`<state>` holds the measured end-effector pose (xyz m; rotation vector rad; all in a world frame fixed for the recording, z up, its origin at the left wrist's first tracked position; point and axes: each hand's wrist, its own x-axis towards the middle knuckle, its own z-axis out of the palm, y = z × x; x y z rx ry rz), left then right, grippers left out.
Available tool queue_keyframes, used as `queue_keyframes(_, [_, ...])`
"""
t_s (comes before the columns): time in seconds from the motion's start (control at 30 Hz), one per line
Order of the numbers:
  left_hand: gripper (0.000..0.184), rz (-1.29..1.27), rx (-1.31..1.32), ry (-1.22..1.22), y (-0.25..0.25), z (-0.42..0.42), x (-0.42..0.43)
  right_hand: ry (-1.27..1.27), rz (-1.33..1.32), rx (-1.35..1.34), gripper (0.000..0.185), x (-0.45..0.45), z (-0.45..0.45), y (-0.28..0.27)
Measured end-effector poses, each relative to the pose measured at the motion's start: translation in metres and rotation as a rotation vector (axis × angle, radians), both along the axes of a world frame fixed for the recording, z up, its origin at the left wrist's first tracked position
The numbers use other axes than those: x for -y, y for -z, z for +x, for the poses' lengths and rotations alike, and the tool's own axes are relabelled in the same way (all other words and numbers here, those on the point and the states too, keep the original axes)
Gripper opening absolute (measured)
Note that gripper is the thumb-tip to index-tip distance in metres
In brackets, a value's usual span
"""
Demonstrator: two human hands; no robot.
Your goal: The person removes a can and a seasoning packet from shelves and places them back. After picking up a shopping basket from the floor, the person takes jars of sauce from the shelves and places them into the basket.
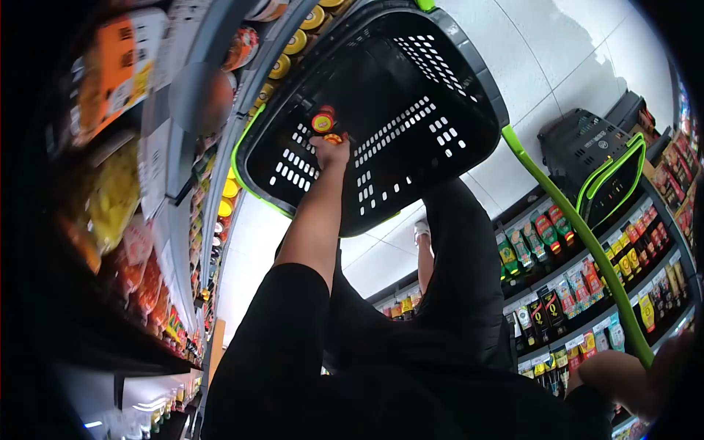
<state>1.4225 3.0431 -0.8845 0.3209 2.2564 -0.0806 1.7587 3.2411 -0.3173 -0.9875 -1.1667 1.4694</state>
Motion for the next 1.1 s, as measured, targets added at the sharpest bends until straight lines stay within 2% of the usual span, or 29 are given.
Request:
queue_keyframes(0.03, [0.075,-0.024,-0.054,-0.064,0.015,0.002,-0.003,0.021,0.031,-0.205,0.059,-0.002,-0.003,0.001])
queue_keyframes(0.07, [0.078,-0.006,-0.012,-0.153,0.037,0.002,0.006,-0.110,-0.116,0.193,0.058,-0.011,-0.009,-0.022])
queue_keyframes(0.1, [0.074,-0.111,-0.027,-0.114,0.041,0.003,0.001,-0.245,-0.259,0.589,0.058,-0.016,-0.014,-0.034])
queue_keyframes(0.17, [0.071,-0.151,0.012,-0.226,0.083,0.003,0.014,-0.266,-0.234,0.607,0.058,-0.016,-0.014,-0.032])
queue_keyframes(0.23, [0.073,-0.162,0.129,-0.215,0.088,0.000,0.015,-0.301,-0.181,0.621,0.060,-0.018,-0.016,-0.028])
queue_keyframes(0.33, [0.072,-0.078,0.083,-0.167,0.089,0.007,0.018,-0.301,-0.185,0.569,0.060,-0.020,-0.018,-0.024])
queue_keyframes(0.43, [0.070,-0.160,0.056,-0.151,0.095,0.006,0.019,-0.293,-0.198,0.568,0.056,-0.020,-0.020,-0.027])
queue_keyframes(0.5, [0.067,0.080,0.127,-0.189,0.093,-0.001,0.026,-0.278,-0.227,0.555,0.054,-0.021,-0.018,-0.032])
queue_keyframes(0.57, [0.060,0.061,0.184,-0.141,0.070,-0.007,0.026,-0.237,-0.339,0.482,0.046,-0.023,-0.009,-0.044])
queue_keyframes(0.6, [0.060,0.059,0.237,-0.117,0.088,-0.012,0.047,-0.258,-0.312,0.439,0.040,-0.026,-0.004,-0.043])
queue_keyframes(0.63, [0.060,0.058,0.289,-0.089,0.094,-0.023,0.058,-0.044,-0.241,0.074,0.039,-0.023,0.001,-0.025])
queue_keyframes(0.67, [0.059,0.103,0.315,-0.030,0.061,-0.026,0.055,0.104,-0.116,-0.290,0.039,-0.020,0.007,-0.008])
queue_keyframes(0.7, [0.059,0.150,0.341,0.033,0.021,-0.025,0.052,0.047,-0.216,0.181,0.039,-0.033,0.002,-0.013])
queue_keyframes(0.73, [0.057,0.084,0.338,0.196,-0.003,-0.030,0.057,-0.005,-0.316,0.655,0.038,-0.044,-0.005,-0.023])
queue_keyframes(0.77, [0.048,0.160,0.390,0.185,-0.022,-0.031,0.072,0.015,-0.238,0.922,0.040,-0.040,-0.021,-0.024])
queue_keyframes(0.8, [0.042,0.146,0.403,0.218,-0.089,-0.029,0.059,0.043,-0.175,1.193,0.041,-0.036,-0.038,-0.026])
queue_keyframes(0.87, [0.038,0.134,0.358,0.366,-0.151,-0.031,0.076,0.000,-0.057,1.169,0.034,-0.017,-0.075,-0.026])
queue_keyframes(0.9, [0.038,0.178,0.391,0.361,-0.151,-0.036,0.106,-0.163,-0.182,1.090,0.022,-0.017,-0.081,-0.038])
queue_keyframes(0.93, [0.037,0.192,0.410,0.325,-0.188,-0.037,0.115,-0.217,-0.139,1.065,0.019,-0.014,-0.086,-0.039])
queue_keyframes(0.97, [0.037,0.132,0.379,0.391,-0.231,-0.036,0.118,-0.278,-0.096,1.042,0.016,-0.007,-0.089,-0.038])
queue_keyframes(1.0, [0.036,0.087,0.363,0.550,-0.248,-0.039,0.132,-0.344,-0.132,1.026,0.017,-0.003,-0.091,-0.038])
queue_keyframes(1.07, [0.036,0.024,0.412,0.441,-0.351,-0.035,0.120,-0.477,-0.162,1.033,0.019,0.009,-0.098,-0.039])
queue_keyframes(1.1, [0.036,0.007,0.357,0.488,-0.372,-0.032,0.126,-0.528,-0.144,1.049,0.020,0.012,-0.103,-0.037])
